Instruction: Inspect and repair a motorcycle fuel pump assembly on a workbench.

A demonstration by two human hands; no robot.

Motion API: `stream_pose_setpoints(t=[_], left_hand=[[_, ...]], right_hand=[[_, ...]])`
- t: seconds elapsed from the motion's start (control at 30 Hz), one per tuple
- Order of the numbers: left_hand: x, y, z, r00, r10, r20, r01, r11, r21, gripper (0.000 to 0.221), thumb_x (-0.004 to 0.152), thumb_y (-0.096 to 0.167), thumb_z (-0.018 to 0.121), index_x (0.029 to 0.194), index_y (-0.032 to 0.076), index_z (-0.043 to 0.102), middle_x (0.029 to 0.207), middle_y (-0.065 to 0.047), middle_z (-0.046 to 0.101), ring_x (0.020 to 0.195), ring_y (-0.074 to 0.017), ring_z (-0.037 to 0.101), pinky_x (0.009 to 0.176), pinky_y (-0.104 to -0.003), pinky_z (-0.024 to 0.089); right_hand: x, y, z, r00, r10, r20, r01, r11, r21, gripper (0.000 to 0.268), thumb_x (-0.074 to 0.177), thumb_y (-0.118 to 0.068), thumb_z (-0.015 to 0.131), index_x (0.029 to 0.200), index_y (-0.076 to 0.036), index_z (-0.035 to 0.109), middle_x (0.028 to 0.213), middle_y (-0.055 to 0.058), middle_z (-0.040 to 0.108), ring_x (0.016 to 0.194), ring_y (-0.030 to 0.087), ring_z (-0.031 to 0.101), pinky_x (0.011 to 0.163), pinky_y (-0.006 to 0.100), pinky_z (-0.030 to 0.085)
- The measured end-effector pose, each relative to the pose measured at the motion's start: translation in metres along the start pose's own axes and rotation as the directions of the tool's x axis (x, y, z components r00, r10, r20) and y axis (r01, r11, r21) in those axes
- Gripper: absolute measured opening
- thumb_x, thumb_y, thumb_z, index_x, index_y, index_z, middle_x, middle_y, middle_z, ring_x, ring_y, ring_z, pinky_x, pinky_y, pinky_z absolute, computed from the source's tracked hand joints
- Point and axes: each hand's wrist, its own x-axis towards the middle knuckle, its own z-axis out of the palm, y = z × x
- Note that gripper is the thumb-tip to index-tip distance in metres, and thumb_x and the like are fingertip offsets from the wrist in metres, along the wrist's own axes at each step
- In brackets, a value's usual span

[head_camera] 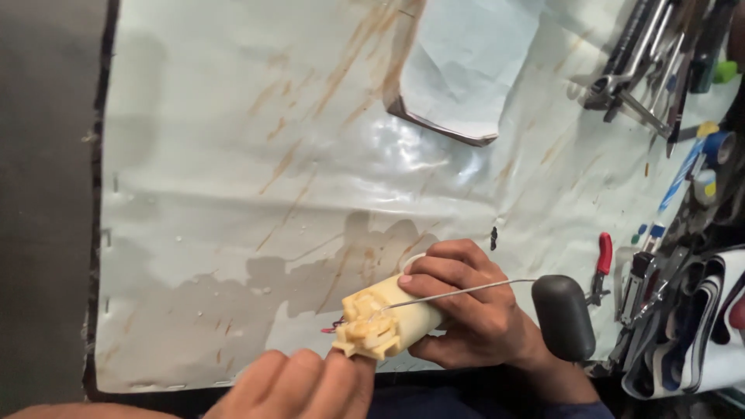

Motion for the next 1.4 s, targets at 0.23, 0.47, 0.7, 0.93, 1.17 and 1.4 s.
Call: stream_pose_setpoints(t=[0.23, 0.47, 0.7, 0.93, 1.17, 1.4], left_hand=[[-0.003, -0.006, 0.005, 0.99, -0.103, 0.093, 0.127, 0.942, -0.311, 0.013, 0.078, 0.015, 0.076, 0.09, 0.01, 0.073, 0.065, 0.001, 0.054, 0.052, -0.0098, 0.049, 0.04, -0.025, 0.035], [-0.01, -0.005, 0.011, 0.998, -0.037, 0.057, 0.051, 0.961, -0.272, 0.022, 0.08, 0.014, 0.076, 0.1, 0.01, 0.07, 0.065, 0.003, 0.05, 0.051, -0.0092, 0.047, 0.04, -0.025, 0.034], [-0.007, -0.008, 0.009, 0.995, -0.064, 0.075, 0.083, 0.953, -0.292, 0.016, 0.08, 0.012, 0.074, 0.095, 0.01, 0.07, 0.061, 0.005, 0.048, 0.05, -0.0079, 0.048, 0.041, -0.023, 0.038], [-0.001, -0.014, 0.007, 0.974, -0.163, 0.155, 0.218, 0.854, -0.473, 0.005, 0.076, 0.013, 0.075, 0.081, 0.013, 0.073, 0.055, 0.004, 0.05, 0.047, -0.0087, 0.052, 0.04, -0.026, 0.043], [0.002, -0.014, 0.007, 0.966, -0.204, 0.158, 0.256, 0.836, -0.486, 0.006, 0.075, 0.012, 0.074, 0.08, 0.012, 0.073, 0.057, 0.004, 0.053, 0.05, -0.0081, 0.055, 0.041, -0.026, 0.044], [-0.001, -0.014, 0.011, 0.972, -0.199, 0.127, 0.235, 0.857, -0.458, 0.005, 0.075, 0.014, 0.075, 0.077, 0.015, 0.072, 0.054, 0.005, 0.048, 0.047, -0.0075, 0.051, 0.039, -0.025, 0.041]], right_hand=[[-0.004, 0.007, -0.003, 1.0, -0.008, 0.015, 0.008, 0.999, 0.042, 0.061, 0.062, -0.017, 0.087, 0.119, -0.003, 0.067, 0.114, 0.011, 0.068, 0.102, 0.031, 0.067, 0.087, 0.04, 0.057], [-0.004, 0.008, 0.0, 1.0, -0.011, 0.012, 0.01, 1.0, 0.025, 0.061, 0.065, -0.018, 0.09, 0.12, -0.004, 0.067, 0.113, 0.01, 0.068, 0.103, 0.03, 0.066, 0.086, 0.039, 0.057], [-0.002, 0.005, 0.001, 1.0, -0.006, 0.014, 0.006, 1.0, 0.016, 0.059, 0.067, -0.019, 0.091, 0.119, -0.005, 0.067, 0.113, 0.009, 0.068, 0.102, 0.029, 0.066, 0.085, 0.038, 0.057], [-0.002, 0.005, 0.001, 1.0, -0.009, 0.013, 0.009, 1.0, 0.014, 0.061, 0.065, -0.018, 0.089, 0.12, -0.004, 0.066, 0.113, 0.01, 0.067, 0.102, 0.03, 0.067, 0.084, 0.039, 0.058], [-0.002, 0.006, 0.004, 1.0, -0.007, 0.005, 0.007, 1.0, 0.002, 0.062, 0.064, -0.017, 0.088, 0.121, -0.004, 0.066, 0.113, 0.01, 0.067, 0.102, 0.031, 0.067, 0.086, 0.04, 0.058], [-0.003, 0.008, 0.004, 1.0, -0.009, 0.007, 0.008, 1.0, 0.016, 0.063, 0.065, -0.019, 0.089, 0.121, -0.004, 0.065, 0.112, 0.011, 0.067, 0.101, 0.03, 0.067, 0.085, 0.04, 0.058]])
